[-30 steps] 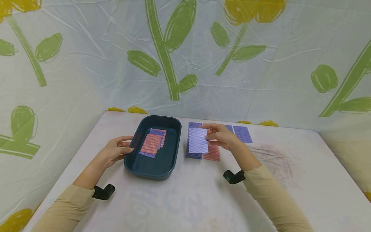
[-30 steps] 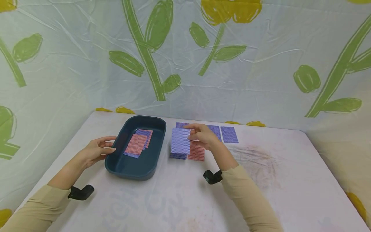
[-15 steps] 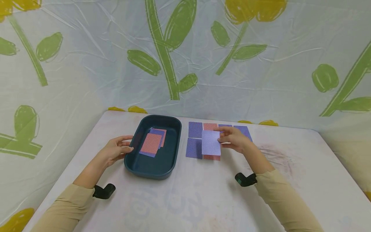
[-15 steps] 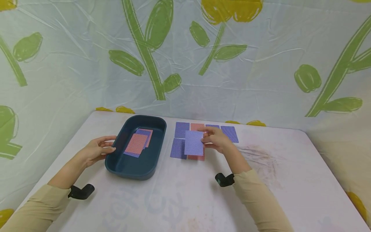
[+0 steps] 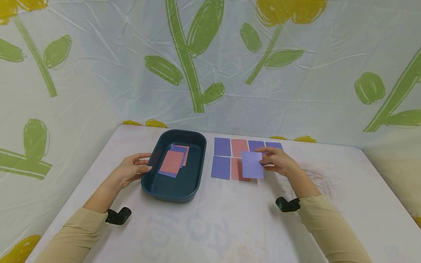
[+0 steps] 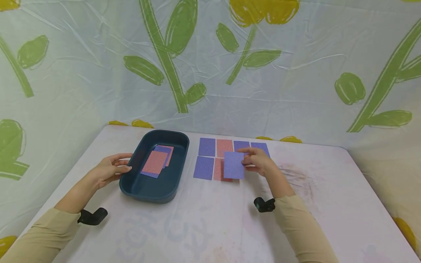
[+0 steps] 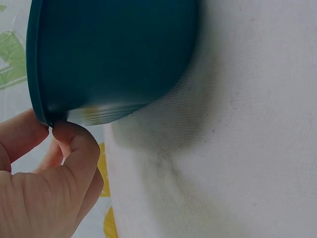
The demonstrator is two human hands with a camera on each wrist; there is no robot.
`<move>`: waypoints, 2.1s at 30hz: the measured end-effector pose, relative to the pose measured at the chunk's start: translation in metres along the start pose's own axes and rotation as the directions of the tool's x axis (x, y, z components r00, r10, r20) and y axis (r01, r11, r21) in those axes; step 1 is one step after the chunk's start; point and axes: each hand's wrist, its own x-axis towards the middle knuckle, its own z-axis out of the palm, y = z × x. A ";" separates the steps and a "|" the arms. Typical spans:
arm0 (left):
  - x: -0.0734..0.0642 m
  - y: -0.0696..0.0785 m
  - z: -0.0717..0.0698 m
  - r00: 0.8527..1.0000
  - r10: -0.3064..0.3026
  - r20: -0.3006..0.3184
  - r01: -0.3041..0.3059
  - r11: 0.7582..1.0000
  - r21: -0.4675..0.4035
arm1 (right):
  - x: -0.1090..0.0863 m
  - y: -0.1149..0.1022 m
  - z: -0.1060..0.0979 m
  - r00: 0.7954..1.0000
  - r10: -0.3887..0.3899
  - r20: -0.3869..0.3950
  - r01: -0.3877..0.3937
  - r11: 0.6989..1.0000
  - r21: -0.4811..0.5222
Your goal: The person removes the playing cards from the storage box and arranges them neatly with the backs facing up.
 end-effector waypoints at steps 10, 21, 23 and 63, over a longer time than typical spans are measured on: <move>0.001 -0.001 0.000 1.000 0.007 0.004 -0.007 1.000 -0.003 | 0.002 0.017 -0.014 0.996 0.060 -0.065 -0.065 0.996 -0.067; 0.001 0.000 0.000 1.000 0.006 -0.003 -0.006 1.000 -0.009 | 0.010 0.033 -0.010 0.980 -0.088 -0.178 0.031 0.953 -0.303; 0.001 -0.001 0.000 1.000 0.007 -0.002 -0.007 1.000 -0.010 | 0.011 0.034 -0.007 0.972 -0.112 -0.205 0.032 0.934 -0.356; 0.003 0.001 0.001 1.000 -0.012 -0.006 0.012 1.000 0.005 | 0.029 -0.021 0.022 0.983 -0.116 -0.142 0.041 0.894 -0.446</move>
